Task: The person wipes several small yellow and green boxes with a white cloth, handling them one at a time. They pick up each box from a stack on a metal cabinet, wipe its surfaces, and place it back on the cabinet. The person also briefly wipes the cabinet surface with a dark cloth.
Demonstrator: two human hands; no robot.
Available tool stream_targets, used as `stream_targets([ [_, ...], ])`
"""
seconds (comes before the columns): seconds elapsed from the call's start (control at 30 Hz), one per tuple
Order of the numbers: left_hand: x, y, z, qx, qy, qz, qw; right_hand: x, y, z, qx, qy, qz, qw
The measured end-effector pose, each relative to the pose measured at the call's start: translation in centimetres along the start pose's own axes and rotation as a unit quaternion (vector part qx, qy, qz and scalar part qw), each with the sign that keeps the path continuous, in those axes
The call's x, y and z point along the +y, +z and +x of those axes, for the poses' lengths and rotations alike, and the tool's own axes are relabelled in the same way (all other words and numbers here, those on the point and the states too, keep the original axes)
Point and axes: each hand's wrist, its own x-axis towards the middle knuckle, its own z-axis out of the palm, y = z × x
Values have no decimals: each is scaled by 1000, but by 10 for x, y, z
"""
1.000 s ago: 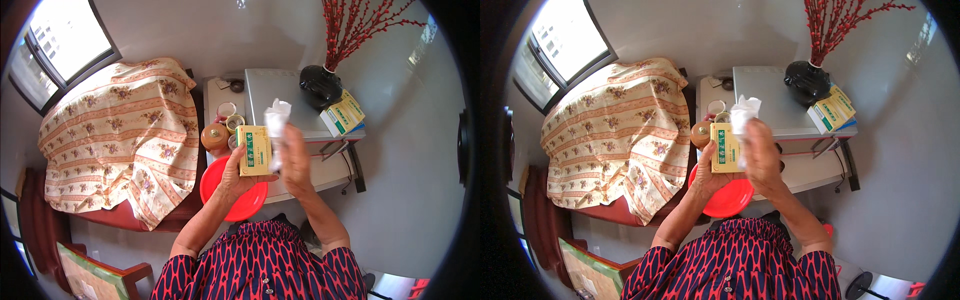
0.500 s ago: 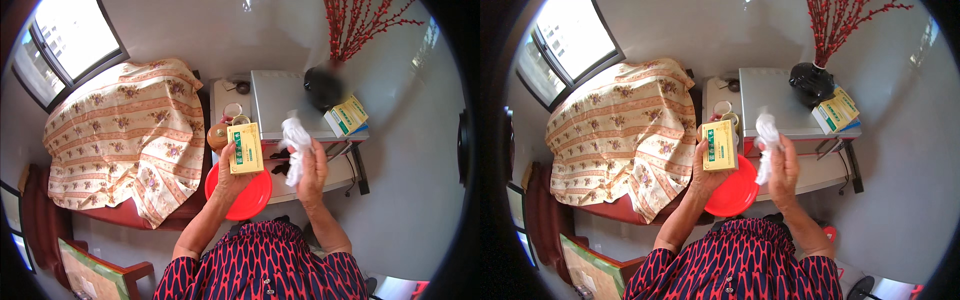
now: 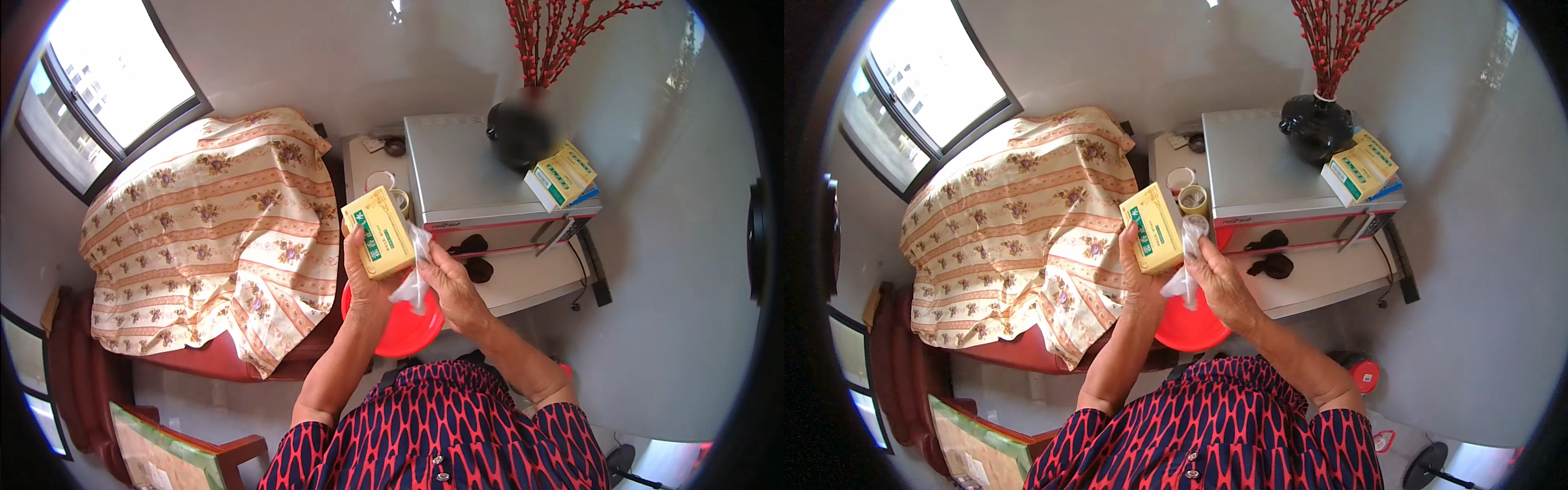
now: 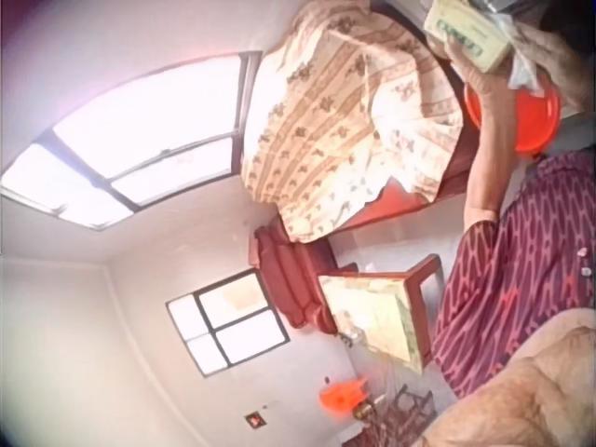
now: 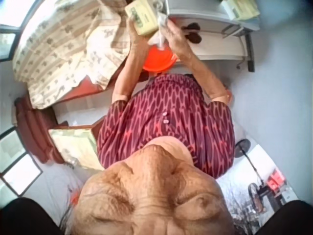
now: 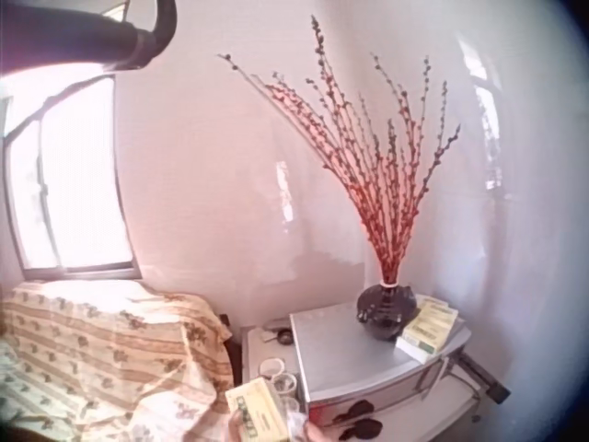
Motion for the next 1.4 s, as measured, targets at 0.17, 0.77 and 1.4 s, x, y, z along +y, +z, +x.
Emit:
stream_targets([
  [0.17, 1, -12, 3, 4, 74, -1, 997, 3, 18, -13, -10, 39, 161, 986],
  [0.77, -2, -10, -5, 35, -70, -125, 989, -10, 0, -29, -101, -200, -245, 943],
  [1.4, -30, -2, 15, -100, -166, 392, 899, -48, -108, 70, -123, -173, -363, 907],
])
